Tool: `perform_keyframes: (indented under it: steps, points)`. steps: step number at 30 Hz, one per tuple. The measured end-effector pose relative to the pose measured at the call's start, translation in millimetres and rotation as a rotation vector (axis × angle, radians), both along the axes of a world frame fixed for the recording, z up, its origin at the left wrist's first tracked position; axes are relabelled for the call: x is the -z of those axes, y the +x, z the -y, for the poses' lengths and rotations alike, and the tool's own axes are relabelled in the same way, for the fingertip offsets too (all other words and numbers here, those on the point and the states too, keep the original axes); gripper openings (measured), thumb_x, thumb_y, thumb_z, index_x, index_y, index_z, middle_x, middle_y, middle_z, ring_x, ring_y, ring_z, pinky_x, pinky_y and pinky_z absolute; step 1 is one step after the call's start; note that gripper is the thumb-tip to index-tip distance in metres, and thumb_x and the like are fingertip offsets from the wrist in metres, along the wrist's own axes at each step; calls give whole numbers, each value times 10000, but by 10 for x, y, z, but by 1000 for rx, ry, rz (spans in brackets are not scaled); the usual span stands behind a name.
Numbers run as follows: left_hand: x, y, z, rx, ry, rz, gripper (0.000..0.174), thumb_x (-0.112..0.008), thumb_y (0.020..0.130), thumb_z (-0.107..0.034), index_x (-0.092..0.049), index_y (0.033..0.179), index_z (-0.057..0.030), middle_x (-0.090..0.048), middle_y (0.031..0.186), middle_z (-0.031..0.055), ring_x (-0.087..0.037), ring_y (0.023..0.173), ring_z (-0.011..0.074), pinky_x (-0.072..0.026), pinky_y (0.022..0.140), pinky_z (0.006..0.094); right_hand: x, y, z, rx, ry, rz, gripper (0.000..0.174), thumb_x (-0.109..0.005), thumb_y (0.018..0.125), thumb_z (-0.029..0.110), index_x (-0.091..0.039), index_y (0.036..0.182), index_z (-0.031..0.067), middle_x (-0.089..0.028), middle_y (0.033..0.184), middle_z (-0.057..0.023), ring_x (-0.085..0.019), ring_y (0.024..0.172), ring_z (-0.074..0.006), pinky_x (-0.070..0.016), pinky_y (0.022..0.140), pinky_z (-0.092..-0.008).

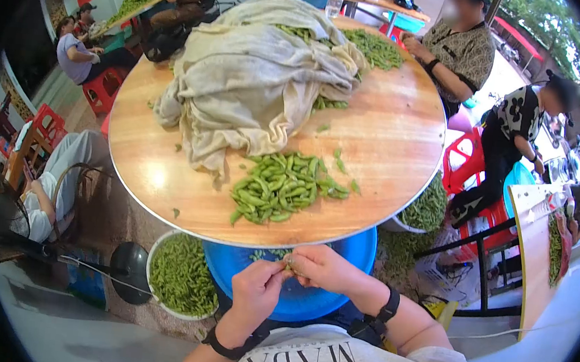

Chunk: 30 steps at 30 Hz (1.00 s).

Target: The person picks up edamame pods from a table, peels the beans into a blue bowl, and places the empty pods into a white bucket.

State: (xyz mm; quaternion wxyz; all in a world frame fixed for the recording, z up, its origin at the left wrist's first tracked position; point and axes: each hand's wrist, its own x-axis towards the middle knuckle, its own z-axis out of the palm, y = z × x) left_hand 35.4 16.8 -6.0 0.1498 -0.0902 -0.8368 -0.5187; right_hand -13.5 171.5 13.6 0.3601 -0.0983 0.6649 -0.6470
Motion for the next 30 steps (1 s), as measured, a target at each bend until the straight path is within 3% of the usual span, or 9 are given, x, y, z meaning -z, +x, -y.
perform_keyframes:
  steps: [4,7,9,10,12,15,16,21,30]
  points:
    - [46,14,-5,16,607,519,39,-578,785,16,-615,795,22,-578,651,71,-489,465,91,-361,420,189,69,39,-8,20,-13,-109,277,-455,895,244,-526,731,31,-470,572,3,-425,504,-67,-350,457,-222]
    - [145,-25,106,167,1098,773,88,-562,823,-39,-605,837,37,-576,679,80,-469,467,94,-329,405,176,164,43,-88,-60,55,-255,253,-489,881,222,-532,733,21,-514,583,-26,-467,526,-88,-382,477,-240]
    - [285,-9,108,202,1194,838,102,-558,824,-50,-593,857,40,-572,688,89,-446,452,95,-315,399,182,128,59,-130,-130,140,-331,202,-515,866,188,-543,766,14,-545,609,-29,-488,547,-74,-398,493,-217]
    - [322,0,94,217,1245,868,110,-556,825,-56,-587,866,42,-569,692,93,-434,444,96,-308,397,185,123,89,-135,-45,188,-413,205,-558,839,212,-552,769,19,-548,607,-47,-502,555,-90,-405,496,-233]
    - [309,5,44,200,1227,884,97,-558,822,-50,-580,857,37,-568,697,93,-442,451,98,-314,403,187,122,144,-126,116,271,-575,242,-643,784,260,-571,776,30,-553,603,-83,-529,571,-122,-419,501,-266]
    - [317,50,-5,184,1232,908,70,-557,816,-42,-571,834,25,-566,696,98,-449,458,101,-319,407,194,156,180,-114,130,204,-478,265,-719,711,236,-583,795,26,-560,610,-79,-539,582,-119,-427,517,-257]
    - [314,51,-23,196,1261,924,68,-556,815,-41,-569,832,24,-565,695,98,-448,458,101,-318,406,194,150,173,-139,125,160,-322,233,-725,699,189,-587,790,24,-578,641,-84,-541,590,-117,-436,543,-250]
    - [350,61,-51,173,1254,1018,63,-546,814,-46,-567,830,11,-560,669,95,-423,431,92,-310,389,192,283,159,-188,112,114,-404,202,-683,731,199,-597,792,25,-596,681,-66,-547,624,-127,-444,573,-255]
    - [349,68,-196,27,988,839,74,-525,835,-58,-558,802,-1,-568,651,80,-423,416,84,-317,377,194,551,162,-246,159,-80,-266,152,-638,764,149,-592,846,29,-595,712,-42,-527,653,-86,-427,579,-236]
